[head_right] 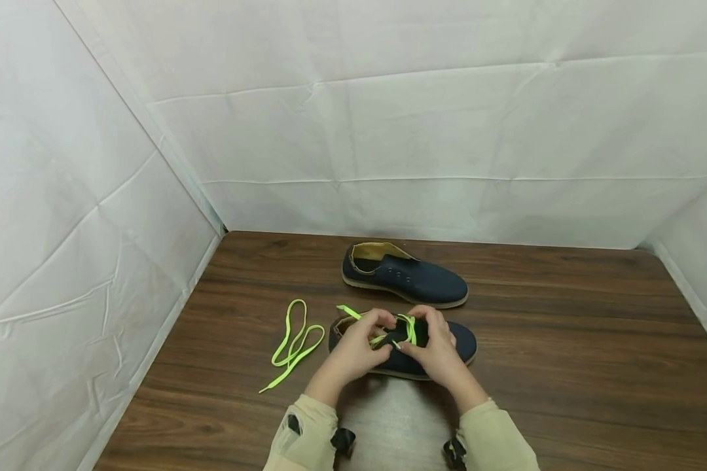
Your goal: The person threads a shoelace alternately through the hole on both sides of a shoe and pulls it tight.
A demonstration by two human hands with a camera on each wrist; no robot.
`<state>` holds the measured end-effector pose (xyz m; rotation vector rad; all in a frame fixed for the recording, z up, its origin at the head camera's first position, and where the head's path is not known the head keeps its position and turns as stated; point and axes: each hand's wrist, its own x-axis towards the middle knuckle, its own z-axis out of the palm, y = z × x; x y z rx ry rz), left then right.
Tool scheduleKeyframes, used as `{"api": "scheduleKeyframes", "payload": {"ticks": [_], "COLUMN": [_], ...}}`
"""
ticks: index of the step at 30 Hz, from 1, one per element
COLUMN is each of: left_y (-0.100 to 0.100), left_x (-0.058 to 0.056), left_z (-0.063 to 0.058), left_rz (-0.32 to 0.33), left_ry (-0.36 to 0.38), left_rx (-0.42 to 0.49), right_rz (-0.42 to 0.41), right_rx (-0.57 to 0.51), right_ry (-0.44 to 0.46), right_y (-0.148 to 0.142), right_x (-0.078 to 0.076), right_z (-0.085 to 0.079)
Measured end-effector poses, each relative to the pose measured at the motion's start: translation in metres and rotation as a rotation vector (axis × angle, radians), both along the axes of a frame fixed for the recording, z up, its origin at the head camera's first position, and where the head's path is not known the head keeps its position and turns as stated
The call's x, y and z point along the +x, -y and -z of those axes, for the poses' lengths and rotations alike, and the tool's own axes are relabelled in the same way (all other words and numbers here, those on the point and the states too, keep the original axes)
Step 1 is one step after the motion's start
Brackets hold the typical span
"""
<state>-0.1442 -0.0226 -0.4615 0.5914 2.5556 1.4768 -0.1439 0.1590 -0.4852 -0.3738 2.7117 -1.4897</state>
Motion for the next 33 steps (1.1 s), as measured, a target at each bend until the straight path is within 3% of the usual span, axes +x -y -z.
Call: {"api": "scheduleKeyframes", "payload": {"ticks": [2, 5, 7, 10, 13, 18, 22, 25, 26, 28, 30, 33], "left_y": [-0.003, -0.008, -0.009, -0.008, -0.002, 0.021, 0.048, 0.066, 0.07, 0.076, 0.078, 0.077], "left_x": [0.001, 0.004, 0.006, 0.007, 0.009, 0.013, 0.013, 0.012, 0.011, 0.009, 0.005, -0.003], "left_z": [0.004, 0.011, 0.015, 0.019, 0.017, 0.001, -0.01, -0.013, -0.014, -0.012, -0.008, 0.001], "left_rz": [-0.005, -0.044, -0.082, -0.111, -0.087, -0.036, -0.027, -0.048, -0.068, -0.139, -0.238, -0.395], "left_ry": [-0.086, -0.237, -0.317, -0.417, -0.391, -0.196, -0.203, -0.208, -0.187, -0.124, -0.071, -0.06], "left_rx": [-0.065, -0.162, -0.17, -0.106, 0.065, 0.471, 0.704, 0.78, 0.771, 0.665, 0.442, 0.012], "right_rz": [-0.013, -0.051, -0.066, -0.052, -0.026, -0.029, -0.032, -0.029, -0.027, -0.023, -0.021, -0.018], "right_rx": [0.024, 0.17, 0.292, 0.403, 0.433, 0.427, 0.421, 0.415, 0.414, 0.413, 0.416, 0.417], "right_ry": [0.022, 0.049, 0.053, 0.036, 0.028, 0.03, 0.052, 0.059, 0.059, 0.059, 0.06, 0.061], "right_y": [-0.004, -0.011, -0.014, -0.015, -0.015, -0.015, -0.015, -0.016, -0.016, -0.016, -0.016, -0.016], "right_x": [0.0, -0.001, -0.001, 0.001, 0.002, 0.0, -0.001, -0.001, -0.001, -0.002, -0.002, -0.003], "right_z": [0.001, 0.002, 0.002, 0.003, 0.003, 0.002, 0.0, -0.001, -0.001, -0.001, 0.0, 0.0]}}
